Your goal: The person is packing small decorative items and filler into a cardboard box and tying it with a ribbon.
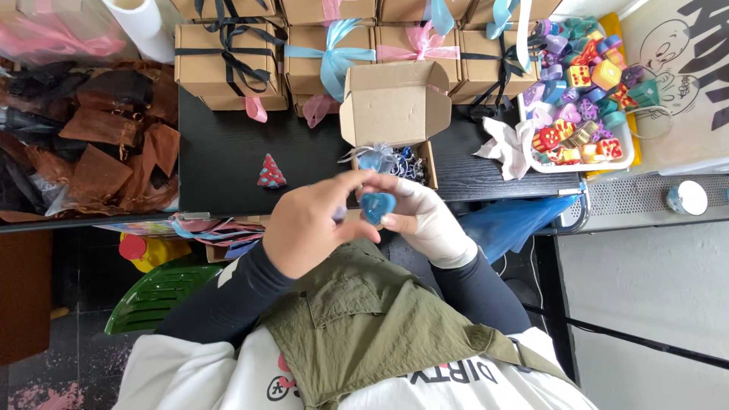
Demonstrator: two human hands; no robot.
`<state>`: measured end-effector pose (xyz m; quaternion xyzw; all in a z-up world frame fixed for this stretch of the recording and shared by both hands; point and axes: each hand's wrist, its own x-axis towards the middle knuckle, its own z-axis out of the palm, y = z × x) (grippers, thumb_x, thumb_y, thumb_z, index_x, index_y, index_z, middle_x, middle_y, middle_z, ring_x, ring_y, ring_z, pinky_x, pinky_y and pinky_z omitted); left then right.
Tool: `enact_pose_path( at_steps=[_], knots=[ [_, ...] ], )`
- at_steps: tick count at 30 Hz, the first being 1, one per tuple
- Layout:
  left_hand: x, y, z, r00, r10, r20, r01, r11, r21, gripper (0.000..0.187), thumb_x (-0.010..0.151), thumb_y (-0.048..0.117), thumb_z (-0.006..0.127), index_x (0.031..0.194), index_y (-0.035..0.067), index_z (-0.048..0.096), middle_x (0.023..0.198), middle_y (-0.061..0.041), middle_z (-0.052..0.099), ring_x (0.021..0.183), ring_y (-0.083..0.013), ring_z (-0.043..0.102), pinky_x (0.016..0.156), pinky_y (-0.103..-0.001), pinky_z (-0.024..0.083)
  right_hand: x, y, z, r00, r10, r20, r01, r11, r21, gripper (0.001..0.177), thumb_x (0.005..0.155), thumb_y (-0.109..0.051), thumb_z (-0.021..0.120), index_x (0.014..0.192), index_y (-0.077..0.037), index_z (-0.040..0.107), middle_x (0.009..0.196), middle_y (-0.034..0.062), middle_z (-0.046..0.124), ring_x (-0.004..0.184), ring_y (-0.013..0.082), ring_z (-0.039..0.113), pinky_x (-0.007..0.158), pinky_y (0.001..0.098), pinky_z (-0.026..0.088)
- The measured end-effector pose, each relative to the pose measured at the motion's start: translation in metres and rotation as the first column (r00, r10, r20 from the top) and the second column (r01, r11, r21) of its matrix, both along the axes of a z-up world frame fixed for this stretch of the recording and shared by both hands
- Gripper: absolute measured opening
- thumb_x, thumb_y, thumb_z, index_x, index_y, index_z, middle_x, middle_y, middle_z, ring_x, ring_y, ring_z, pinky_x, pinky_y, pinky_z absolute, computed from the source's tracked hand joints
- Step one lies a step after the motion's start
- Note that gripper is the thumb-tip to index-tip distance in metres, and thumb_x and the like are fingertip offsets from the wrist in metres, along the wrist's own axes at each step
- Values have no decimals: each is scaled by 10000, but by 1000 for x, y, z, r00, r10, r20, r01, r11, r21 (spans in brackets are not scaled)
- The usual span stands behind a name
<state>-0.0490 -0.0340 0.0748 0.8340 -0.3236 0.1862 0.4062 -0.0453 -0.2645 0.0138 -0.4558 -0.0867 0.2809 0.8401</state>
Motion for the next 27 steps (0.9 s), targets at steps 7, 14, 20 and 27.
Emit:
enact_pose_path(
  at_steps=[7,14,20,27],
  knots=[
    [3,2,-57,856,-171,-489,-129,844,-521,404,1042,413,657,1212,53,589,1128,-26,654,744,-78,545,686,-221,462,-12,-14,15,982,36,188,-5,987,-160,571,809,-23,871,1341,-14,665,1296,84,672,1171,220,670,1061,378,532],
    [-5,-12,-63,843,-401,-358,-112,521,-846,356,1141,361,511,1313,49,495,995,-13,507,908,-97,485,850,-249,438,-19,8,32,723,291,627,37,890,-455,538,822,-115,847,1331,-101,675,1501,120,511,1377,266,551,1142,393,481],
    [-10,-18,-82,737,-596,-320,-191,270,-944,250,1170,288,485,1250,58,540,1029,-61,582,982,-134,542,958,-303,446,-19,16,32,555,352,754,202,822,-532,568,789,-142,876,1315,-135,662,1504,114,489,1378,298,549,1128,391,489],
    [-17,-16,-91,726,-551,-411,-243,354,-903,297,1152,292,477,1315,55,550,1169,-135,679,1129,-196,644,1027,-360,531,-15,21,33,471,348,811,303,799,-519,582,770,-101,873,1305,-97,645,1378,101,570,1310,329,567,1106,421,468]
  ],
)
